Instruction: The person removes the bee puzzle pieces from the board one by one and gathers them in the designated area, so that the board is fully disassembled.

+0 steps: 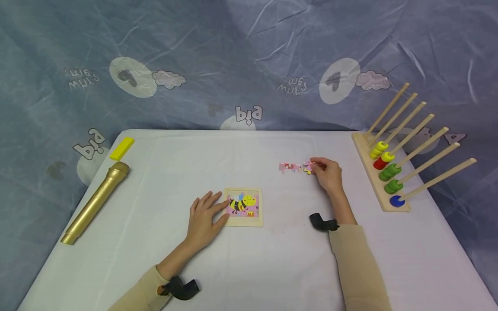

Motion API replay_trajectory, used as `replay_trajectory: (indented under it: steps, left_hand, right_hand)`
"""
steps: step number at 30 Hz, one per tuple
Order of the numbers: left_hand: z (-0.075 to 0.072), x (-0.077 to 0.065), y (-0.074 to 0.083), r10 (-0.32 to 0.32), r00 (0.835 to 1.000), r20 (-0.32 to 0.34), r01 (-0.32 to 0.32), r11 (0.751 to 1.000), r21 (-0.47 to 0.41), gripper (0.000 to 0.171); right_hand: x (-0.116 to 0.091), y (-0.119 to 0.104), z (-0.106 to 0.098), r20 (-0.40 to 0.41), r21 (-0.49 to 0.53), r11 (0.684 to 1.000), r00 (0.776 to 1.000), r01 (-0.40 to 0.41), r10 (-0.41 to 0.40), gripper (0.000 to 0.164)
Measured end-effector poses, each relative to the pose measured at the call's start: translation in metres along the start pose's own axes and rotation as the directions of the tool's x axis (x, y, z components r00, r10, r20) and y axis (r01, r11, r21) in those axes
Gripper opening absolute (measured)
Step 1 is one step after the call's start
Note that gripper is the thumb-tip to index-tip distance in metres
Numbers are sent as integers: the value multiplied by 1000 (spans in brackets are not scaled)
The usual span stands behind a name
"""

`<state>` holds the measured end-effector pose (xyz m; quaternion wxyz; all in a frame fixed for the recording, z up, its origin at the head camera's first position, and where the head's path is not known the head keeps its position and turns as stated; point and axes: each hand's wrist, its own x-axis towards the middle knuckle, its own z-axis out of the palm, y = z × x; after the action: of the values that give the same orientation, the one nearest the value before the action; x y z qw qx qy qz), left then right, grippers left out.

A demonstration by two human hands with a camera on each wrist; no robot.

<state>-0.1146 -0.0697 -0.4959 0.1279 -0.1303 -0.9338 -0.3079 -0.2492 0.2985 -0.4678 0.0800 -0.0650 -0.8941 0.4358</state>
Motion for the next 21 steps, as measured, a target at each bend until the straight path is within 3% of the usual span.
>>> replay_trajectory:
  steps: [17,21]
  left_hand:
    - [0,1,0,-15,1000,4,15,1000,-1,36]
    - [1,1,0,-10,1000,3,10,1000,-2,36]
  right_hand:
    - [0,1,4,-31,-134,988,996,78,-83,26]
    - [-1,3,5,-33,-171,977,990,126,-133,26]
